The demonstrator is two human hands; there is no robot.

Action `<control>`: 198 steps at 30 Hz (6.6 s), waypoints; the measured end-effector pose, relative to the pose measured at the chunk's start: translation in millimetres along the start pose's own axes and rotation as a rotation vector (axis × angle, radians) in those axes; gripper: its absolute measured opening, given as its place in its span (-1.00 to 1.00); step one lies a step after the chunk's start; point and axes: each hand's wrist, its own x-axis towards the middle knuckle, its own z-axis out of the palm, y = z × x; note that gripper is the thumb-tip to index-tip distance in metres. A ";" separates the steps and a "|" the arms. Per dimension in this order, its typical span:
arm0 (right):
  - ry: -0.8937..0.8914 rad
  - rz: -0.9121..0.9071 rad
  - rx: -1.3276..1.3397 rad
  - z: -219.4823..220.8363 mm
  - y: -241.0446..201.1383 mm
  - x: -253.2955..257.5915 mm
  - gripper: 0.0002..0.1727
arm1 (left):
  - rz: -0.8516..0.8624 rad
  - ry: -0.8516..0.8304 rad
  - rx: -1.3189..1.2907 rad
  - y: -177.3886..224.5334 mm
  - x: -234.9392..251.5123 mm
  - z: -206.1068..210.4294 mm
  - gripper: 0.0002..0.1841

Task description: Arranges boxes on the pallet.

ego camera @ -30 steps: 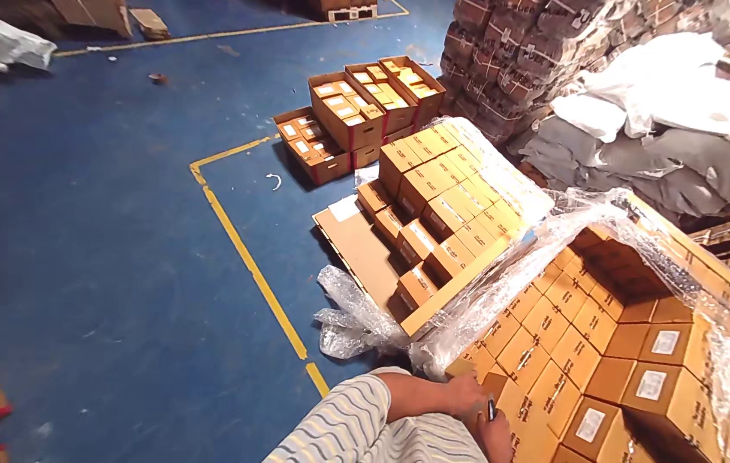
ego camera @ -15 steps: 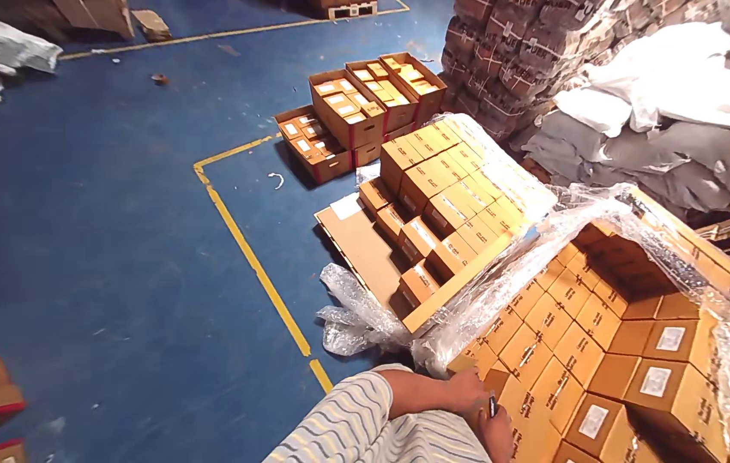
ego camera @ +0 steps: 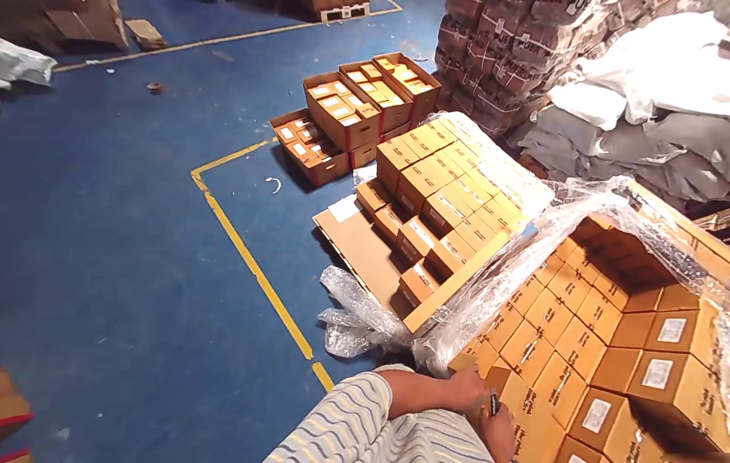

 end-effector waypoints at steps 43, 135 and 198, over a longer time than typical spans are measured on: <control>-0.002 0.014 -0.001 -1.4 -3.8 0.9 -0.39 | 0.006 -0.019 0.009 -1.6 1.6 -2.2 -0.67; 0.003 0.092 0.035 7.7 -12.3 1.7 -0.31 | 0.008 -0.084 0.083 -2.6 5.5 -2.5 -0.64; -0.385 -0.944 -0.443 -173.2 124.0 272.0 -0.86 | -0.820 -0.165 -0.394 41.0 204.4 32.4 -0.07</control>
